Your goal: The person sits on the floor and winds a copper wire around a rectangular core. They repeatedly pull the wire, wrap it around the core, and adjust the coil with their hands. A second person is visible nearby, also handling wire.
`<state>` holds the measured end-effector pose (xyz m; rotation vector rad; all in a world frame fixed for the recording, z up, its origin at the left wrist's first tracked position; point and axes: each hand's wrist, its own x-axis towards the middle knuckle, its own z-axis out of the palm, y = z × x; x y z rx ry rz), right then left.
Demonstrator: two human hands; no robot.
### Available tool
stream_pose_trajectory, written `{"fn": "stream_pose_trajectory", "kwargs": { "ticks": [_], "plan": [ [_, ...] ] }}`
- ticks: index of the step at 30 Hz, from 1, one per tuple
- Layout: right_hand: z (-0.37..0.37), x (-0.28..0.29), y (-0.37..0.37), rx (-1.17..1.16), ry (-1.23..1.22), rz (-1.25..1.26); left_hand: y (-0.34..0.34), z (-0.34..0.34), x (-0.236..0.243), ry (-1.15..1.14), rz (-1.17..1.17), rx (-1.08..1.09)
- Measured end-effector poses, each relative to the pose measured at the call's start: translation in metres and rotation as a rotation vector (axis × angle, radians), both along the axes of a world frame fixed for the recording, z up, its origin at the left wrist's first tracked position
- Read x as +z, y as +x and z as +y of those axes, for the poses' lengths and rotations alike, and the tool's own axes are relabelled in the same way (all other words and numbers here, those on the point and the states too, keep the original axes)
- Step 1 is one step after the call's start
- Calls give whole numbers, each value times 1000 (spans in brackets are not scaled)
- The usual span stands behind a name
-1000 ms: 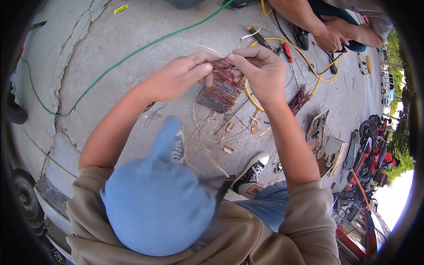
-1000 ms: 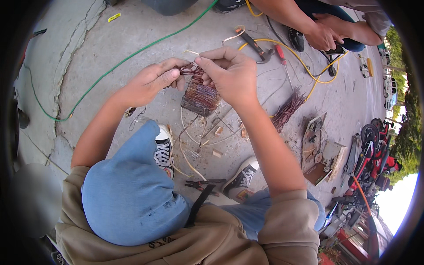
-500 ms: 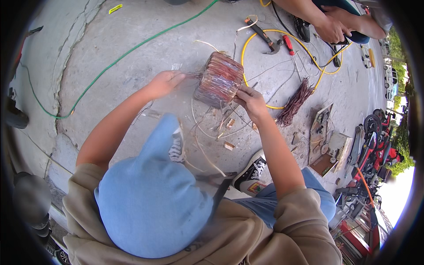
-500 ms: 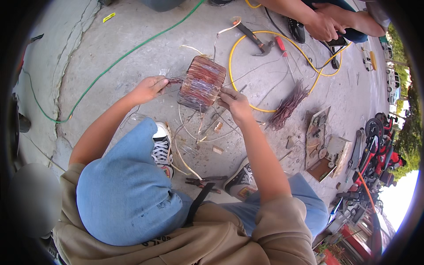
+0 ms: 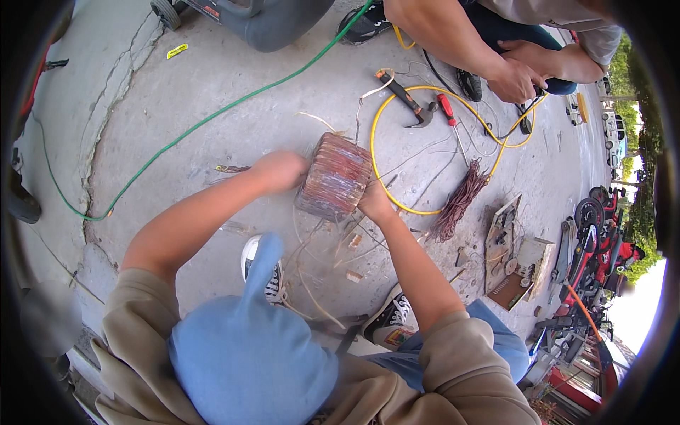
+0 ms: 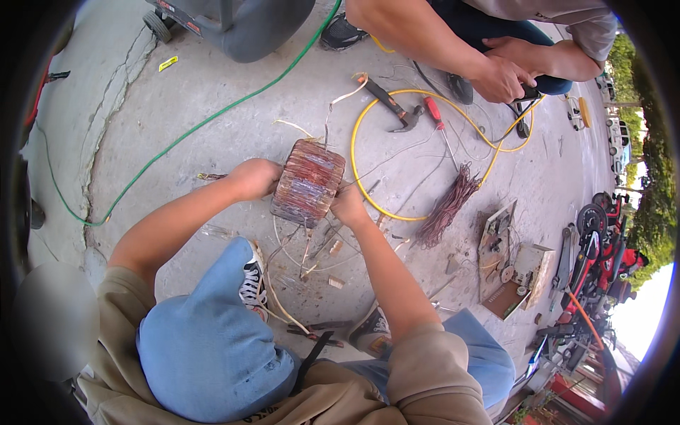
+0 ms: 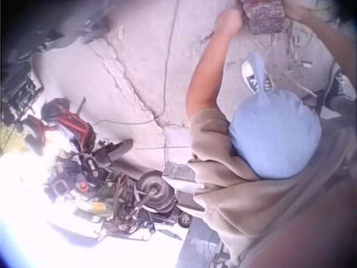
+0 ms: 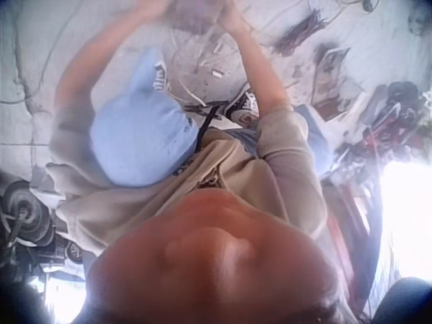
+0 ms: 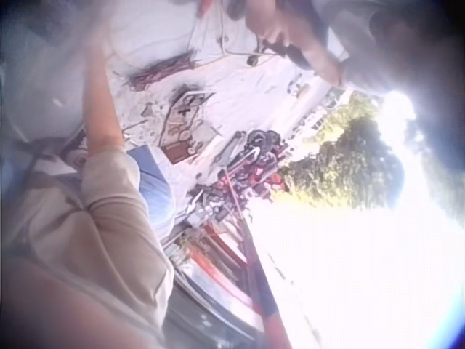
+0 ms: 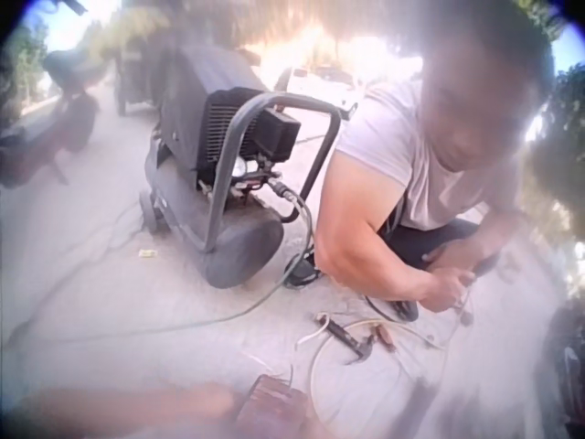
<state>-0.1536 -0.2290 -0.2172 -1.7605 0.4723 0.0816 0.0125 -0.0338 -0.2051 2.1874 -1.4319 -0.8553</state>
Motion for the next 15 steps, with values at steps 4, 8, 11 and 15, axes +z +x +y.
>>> {"fn": "stream_pose_trajectory", "kwargs": {
  "ticks": [4,8,11,15],
  "plan": [
    [-4,-11,1,19,91,-42,-10,-6,-13,-44,133,214],
    [10,11,9,18,-47,19,0,-10,-37,-113,226,227],
    [12,-5,-3,-69,-12,-4,2,-8,-31,-137,228,172],
    [-2,4,-23,-125,-128,196,-9,10,-3,-363,64,265]
  ]
}}
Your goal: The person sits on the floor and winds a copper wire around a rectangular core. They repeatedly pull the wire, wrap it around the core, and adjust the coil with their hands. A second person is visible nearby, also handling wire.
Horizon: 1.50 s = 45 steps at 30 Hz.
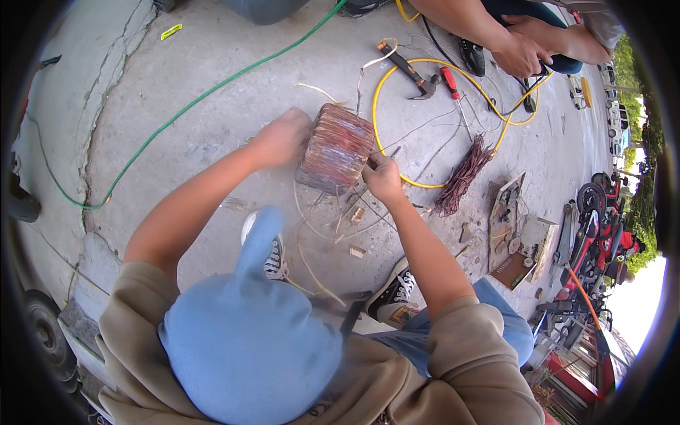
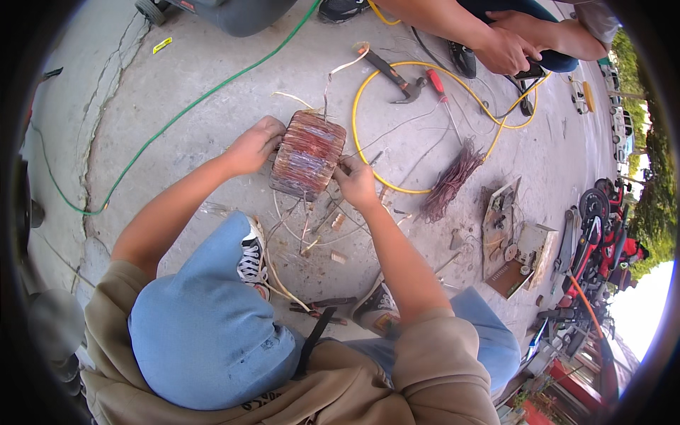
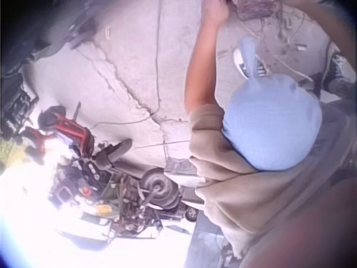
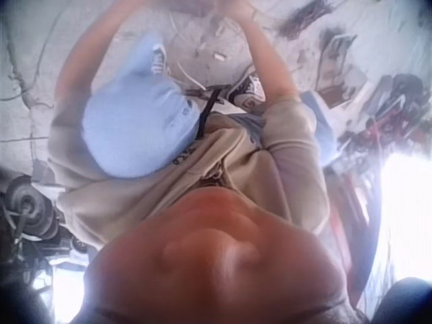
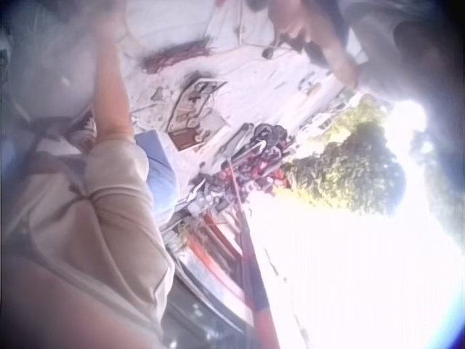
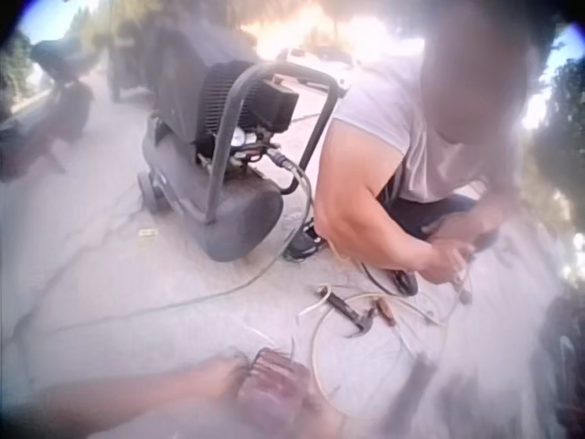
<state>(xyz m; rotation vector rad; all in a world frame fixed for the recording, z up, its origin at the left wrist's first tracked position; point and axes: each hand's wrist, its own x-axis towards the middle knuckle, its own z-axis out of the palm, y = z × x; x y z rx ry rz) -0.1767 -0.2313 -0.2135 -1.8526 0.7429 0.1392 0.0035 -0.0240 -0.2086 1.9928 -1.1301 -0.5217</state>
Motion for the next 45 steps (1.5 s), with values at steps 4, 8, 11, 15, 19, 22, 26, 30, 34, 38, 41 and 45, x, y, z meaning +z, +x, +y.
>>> {"fn": "stream_pose_trajectory", "kwargs": {
  "ticks": [4,8,11,15,19,22,26,30,34,38,41,45],
  "plan": [
    [-49,46,-58,-95,-194,58,-3,12,19,-78,-57,348],
    [-88,136,-120,190,-574,-43,1,27,66,54,-50,182],
    [-76,223,-136,495,-896,-101,0,17,119,106,-221,-118],
    [-13,308,-121,644,-935,-251,-28,-7,193,104,-409,-524],
    [10,309,-115,435,-692,-412,-80,-34,204,160,-351,-561],
    [7,304,-107,271,-548,-415,-115,-53,162,24,-36,-388],
    [5,289,-102,92,-311,-394,-139,-57,172,123,91,-182],
    [-7,276,-95,-111,37,-302,-150,-33,159,189,-47,-43],
    [-11,272,-106,-127,135,-246,-157,-18,156,38,12,0],
    [-1,282,-106,-169,358,-224,-189,-1,150,26,101,14],
    [-1,285,-106,-91,285,-279,-204,1,143,-155,45,71],
    [19,297,-131,408,-817,-676,-209,8,161,19,371,26]
  ]
}}
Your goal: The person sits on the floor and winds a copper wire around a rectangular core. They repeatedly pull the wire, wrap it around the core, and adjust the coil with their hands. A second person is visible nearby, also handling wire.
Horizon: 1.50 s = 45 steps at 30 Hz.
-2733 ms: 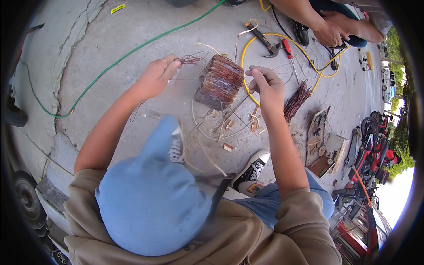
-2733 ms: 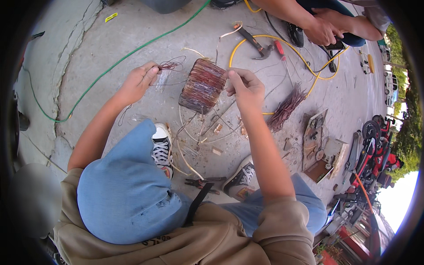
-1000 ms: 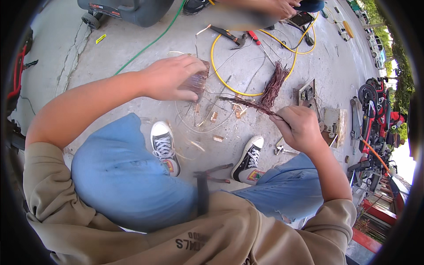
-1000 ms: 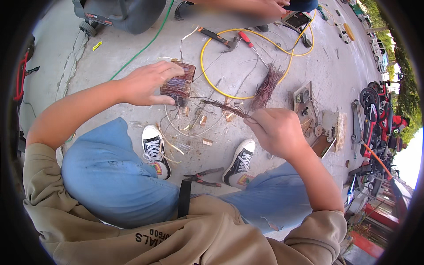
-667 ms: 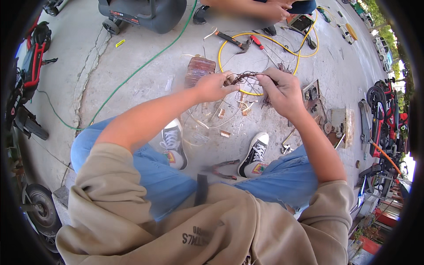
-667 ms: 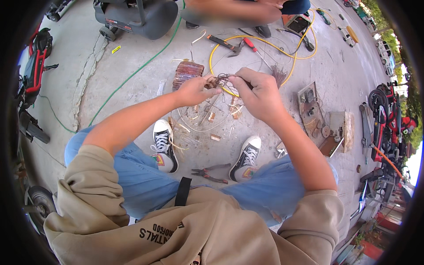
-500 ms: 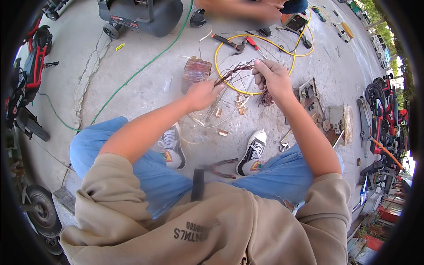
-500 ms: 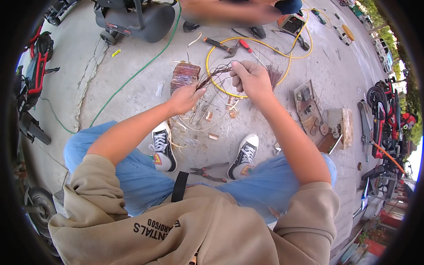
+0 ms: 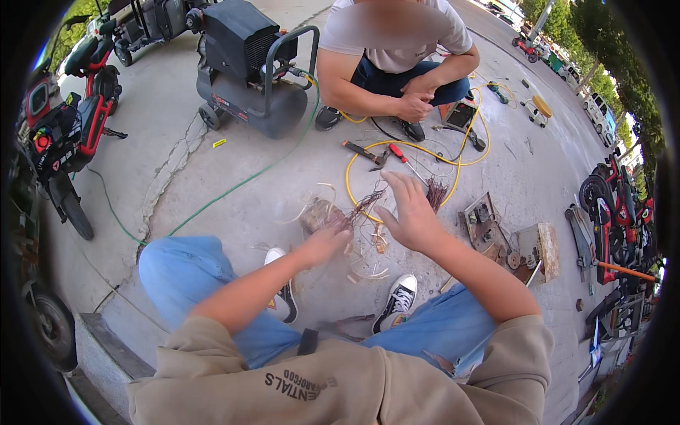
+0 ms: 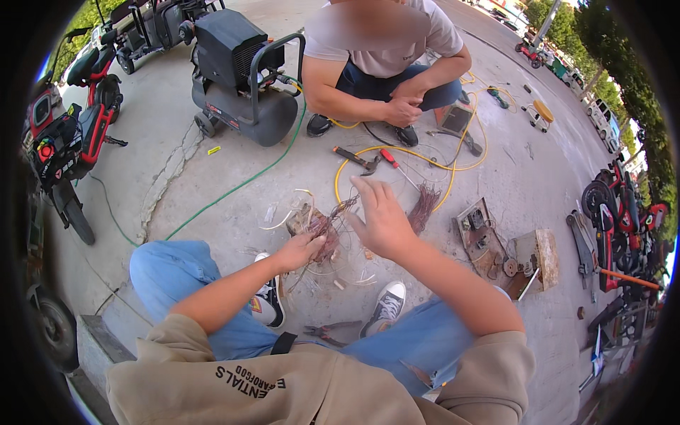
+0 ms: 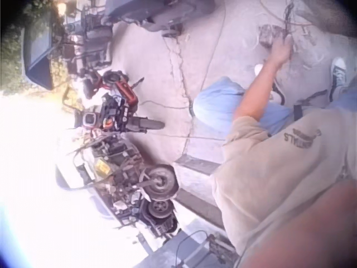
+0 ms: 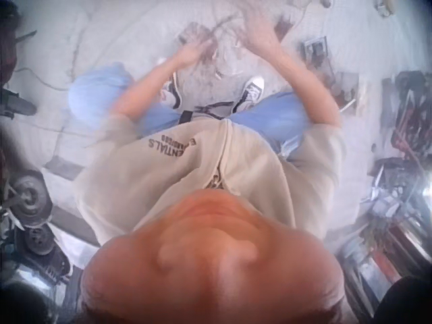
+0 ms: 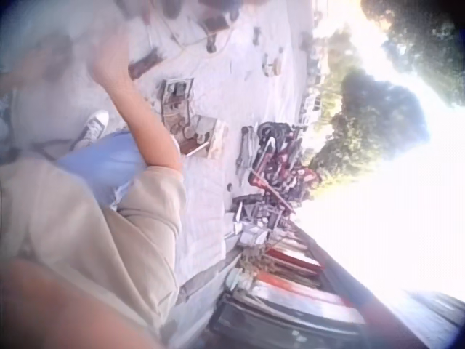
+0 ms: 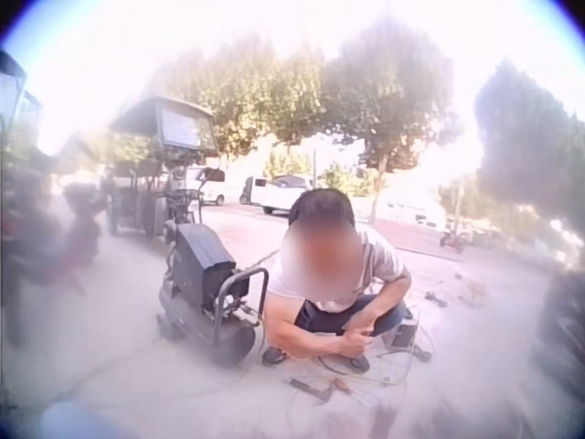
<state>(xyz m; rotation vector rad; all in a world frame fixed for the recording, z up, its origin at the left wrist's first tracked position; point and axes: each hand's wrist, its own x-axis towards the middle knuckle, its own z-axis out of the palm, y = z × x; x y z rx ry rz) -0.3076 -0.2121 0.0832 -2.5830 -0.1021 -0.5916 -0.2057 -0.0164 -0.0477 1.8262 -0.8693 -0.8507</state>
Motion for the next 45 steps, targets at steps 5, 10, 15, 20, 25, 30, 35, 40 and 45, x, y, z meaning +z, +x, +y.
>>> {"fn": "stream_pose_trajectory", "kwargs": {
  "ticks": [5,10,15,20,25,30,35,40,45],
  "plan": [
    [-6,-7,-12,469,-719,-70,-4,-3,7,1,-30,-168],
    [-15,-53,25,336,-703,504,-2,-10,26,185,-109,-345],
    [-13,-47,34,350,-489,743,-5,-1,13,59,-320,-94],
    [-12,-42,39,381,-91,1159,-28,-10,41,314,-707,-199],
    [-1,-22,36,261,-115,795,-13,-9,-10,-122,-547,-96],
    [-10,-10,16,680,-623,76,9,-6,14,220,706,-237],
    [0,-51,5,399,-594,595,-4,-4,8,89,245,-354],
    [-11,-62,-2,286,-395,866,-23,-6,43,307,-459,-352],
    [-14,-69,7,278,50,1016,-24,-1,47,219,-614,-347]
  ]
}}
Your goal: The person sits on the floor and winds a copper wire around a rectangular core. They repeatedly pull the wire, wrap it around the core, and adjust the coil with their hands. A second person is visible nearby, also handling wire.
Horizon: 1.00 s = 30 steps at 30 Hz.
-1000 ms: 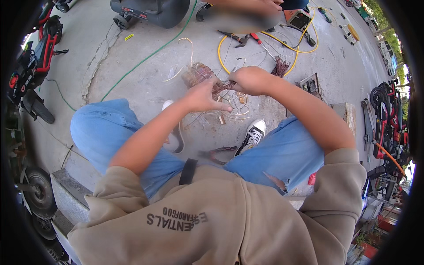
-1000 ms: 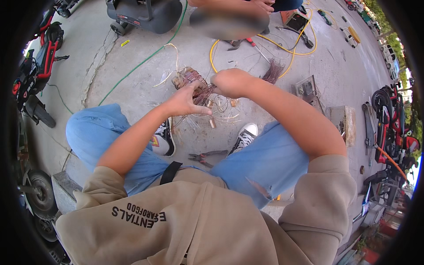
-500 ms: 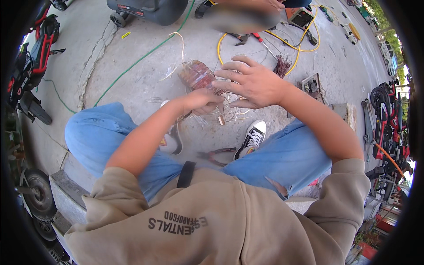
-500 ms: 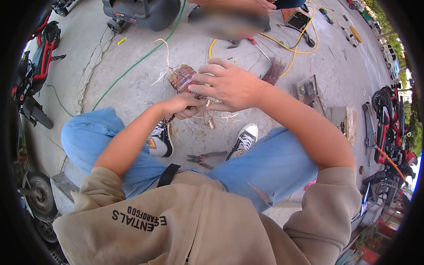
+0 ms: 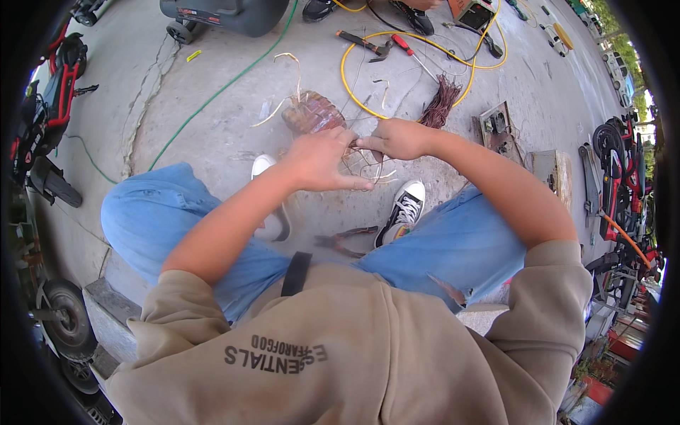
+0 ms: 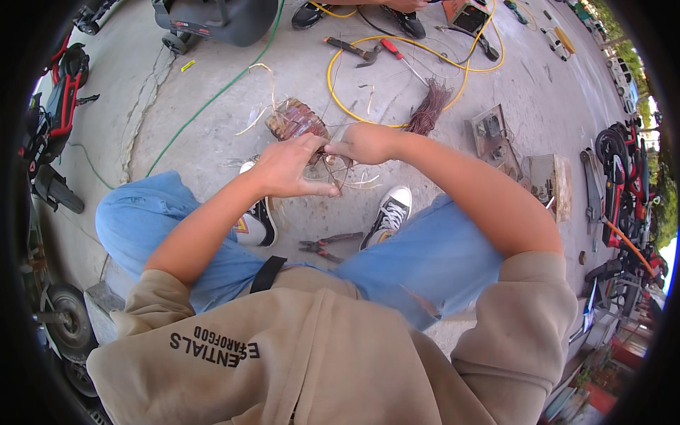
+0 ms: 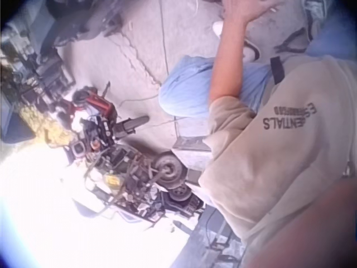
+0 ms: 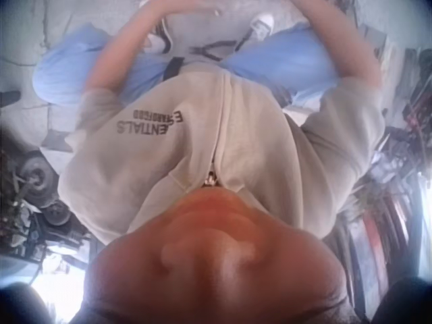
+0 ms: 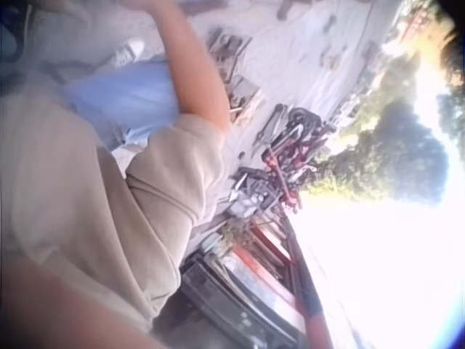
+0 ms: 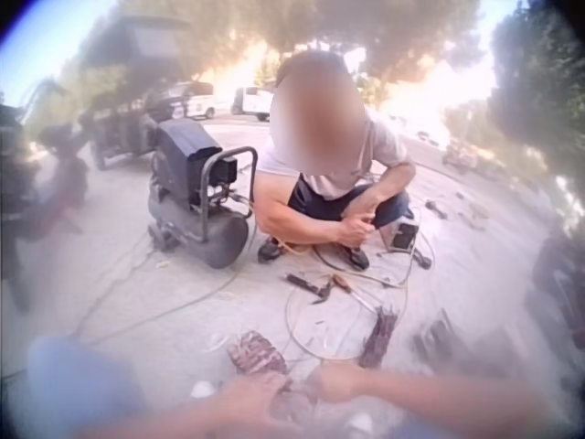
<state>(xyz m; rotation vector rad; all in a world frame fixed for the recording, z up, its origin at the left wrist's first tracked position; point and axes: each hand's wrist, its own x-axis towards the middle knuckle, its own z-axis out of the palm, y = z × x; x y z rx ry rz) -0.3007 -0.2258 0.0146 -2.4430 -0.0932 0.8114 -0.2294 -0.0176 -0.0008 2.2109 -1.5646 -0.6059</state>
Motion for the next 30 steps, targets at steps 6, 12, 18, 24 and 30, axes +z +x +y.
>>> {"fn": "stream_pose_trajectory", "kwargs": {
  "ticks": [6,12,18,24,30],
  "plan": [
    [0,-1,3,10,7,173,-14,-2,7,1,69,0],
    [6,19,-1,-96,-50,-144,1,-1,-45,-174,577,175],
    [12,19,-45,503,-657,-912,-10,-10,-18,45,1045,350],
    [2,11,-36,274,-435,-428,-19,-17,-64,-347,136,250],
    [10,-7,-52,-411,501,293,-19,-13,-49,-589,-353,198]
  ]
}}
